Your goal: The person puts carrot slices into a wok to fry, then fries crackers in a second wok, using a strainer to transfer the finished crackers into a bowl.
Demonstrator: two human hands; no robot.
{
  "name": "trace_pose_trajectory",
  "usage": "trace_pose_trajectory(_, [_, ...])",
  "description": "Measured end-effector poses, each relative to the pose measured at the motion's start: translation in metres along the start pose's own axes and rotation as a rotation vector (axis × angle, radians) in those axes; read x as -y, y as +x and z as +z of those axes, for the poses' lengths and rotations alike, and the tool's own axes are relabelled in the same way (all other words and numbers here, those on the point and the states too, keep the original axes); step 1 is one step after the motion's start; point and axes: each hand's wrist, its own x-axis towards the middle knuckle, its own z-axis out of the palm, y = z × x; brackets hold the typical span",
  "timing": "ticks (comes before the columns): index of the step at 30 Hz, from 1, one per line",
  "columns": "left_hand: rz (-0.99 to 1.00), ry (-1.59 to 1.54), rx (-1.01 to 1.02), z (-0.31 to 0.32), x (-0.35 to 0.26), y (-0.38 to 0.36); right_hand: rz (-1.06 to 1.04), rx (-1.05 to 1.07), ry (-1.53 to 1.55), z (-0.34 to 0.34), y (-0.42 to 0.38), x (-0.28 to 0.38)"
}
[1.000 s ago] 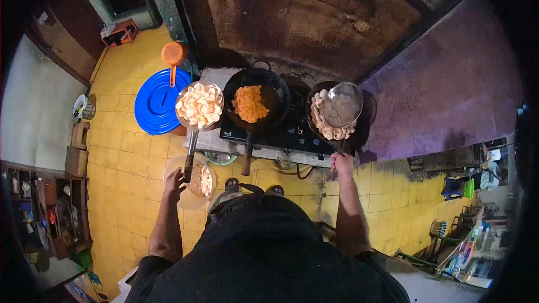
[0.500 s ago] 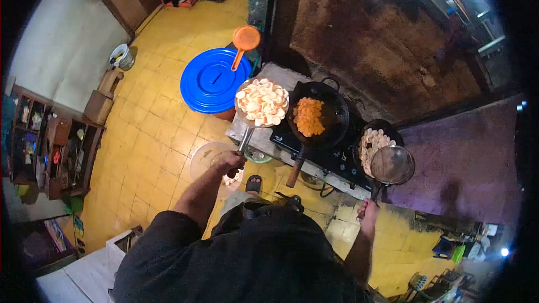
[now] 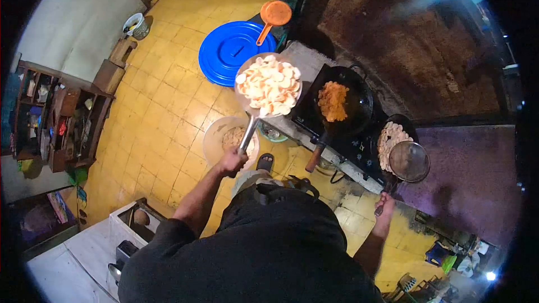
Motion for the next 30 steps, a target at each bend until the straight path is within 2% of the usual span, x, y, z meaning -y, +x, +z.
trace_pose_trajectory(2, [-0.039,-0.062,-0.077,-0.015,0.007,-0.041,0.028,0.015,0.01,0.0,0.001,0.002])
trace_pose_trajectory(5, [-0.102,-0.036,-0.151,-0.042,0.065,-0.073,-0.004,-0.067,-0.029,0.018,-0.013,0.014])
trace_pose_trajectory(7, [-0.22,0.047,-0.291,-0.052,0.097,-0.088,-0.031,-0.088,-0.049,0.027,-0.016,0.021])
trace_pose_trajectory(8, [-0.227,0.049,-0.294,-0.052,0.109,-0.091,-0.062,-0.114,-0.064,0.029,-0.016,0.021])
trace_pose_trajectory(9, [-0.276,0.162,-0.362,-0.053,0.117,-0.094,-0.04,-0.086,-0.072,0.026,-0.009,0.024])
trace_pose_trajectory(11, [-0.319,0.418,-0.431,-0.053,0.132,-0.087,-0.057,-0.063,-0.045,0.024,-0.005,0.027])
trace_pose_trajectory(12, [-0.329,0.432,-0.416,-0.047,0.135,-0.084,-0.082,-0.03,-0.028,0.024,-0.006,0.028])
trace_pose_trajectory(14, [-0.417,0.262,-0.566,-0.034,0.136,-0.071,-0.093,-0.061,-0.05,0.033,-0.016,0.033])
trace_pose_trajectory(15, [-0.422,0.27,-0.562,-0.03,0.147,-0.06,-0.117,-0.069,-0.076,0.037,-0.022,0.037])
trace_pose_trajectory(17, [-0.501,0.203,-0.708,-0.023,0.173,-0.037,-0.14,-0.081,-0.12,0.039,-0.031,0.042])
trace_pose_trajectory(20, [-0.377,0.281,-0.754,-0.014,0.175,-0.035,-0.23,-0.137,-0.203,0.032,-0.036,0.047])
trace_pose_trajectory(23, [-0.274,0.406,-0.804,0.008,0.137,-0.06,-0.261,-0.123,-0.208,0.011,-0.027,0.051])
trace_pose_trajectory(25, [-0.074,0.268,-0.813,0.007,0.168,-0.053,-0.287,-0.15,-0.32,-0.01,-0.02,0.056])
trace_pose_trajectory(26, [-0.075,0.173,-0.915,0.001,0.207,-0.032,-0.34,-0.212,-0.322,-0.011,-0.032,0.057])
trace_pose_trajectory(27, [-0.206,-0.135,-0.637,0.022,0.119,-0.066,-0.299,-0.183,-0.316,-0.036,-0.015,0.056])
trace_pose_trajectory(28, [-0.181,-0.361,-0.465,0.017,0.118,-0.065,-0.349,-0.214,-0.292,-0.06,0.004,0.046])
trace_pose_trajectory(29, [-0.131,-0.443,-0.424,0.023,0.102,-0.067,-0.184,0.124,0.063,-0.13,0.073,0.021])
trace_pose_trajectory(30, [-0.085,-0.528,-0.392,0.029,0.083,-0.07,-0.408,-0.249,-0.409,-0.081,0.006,0.041])
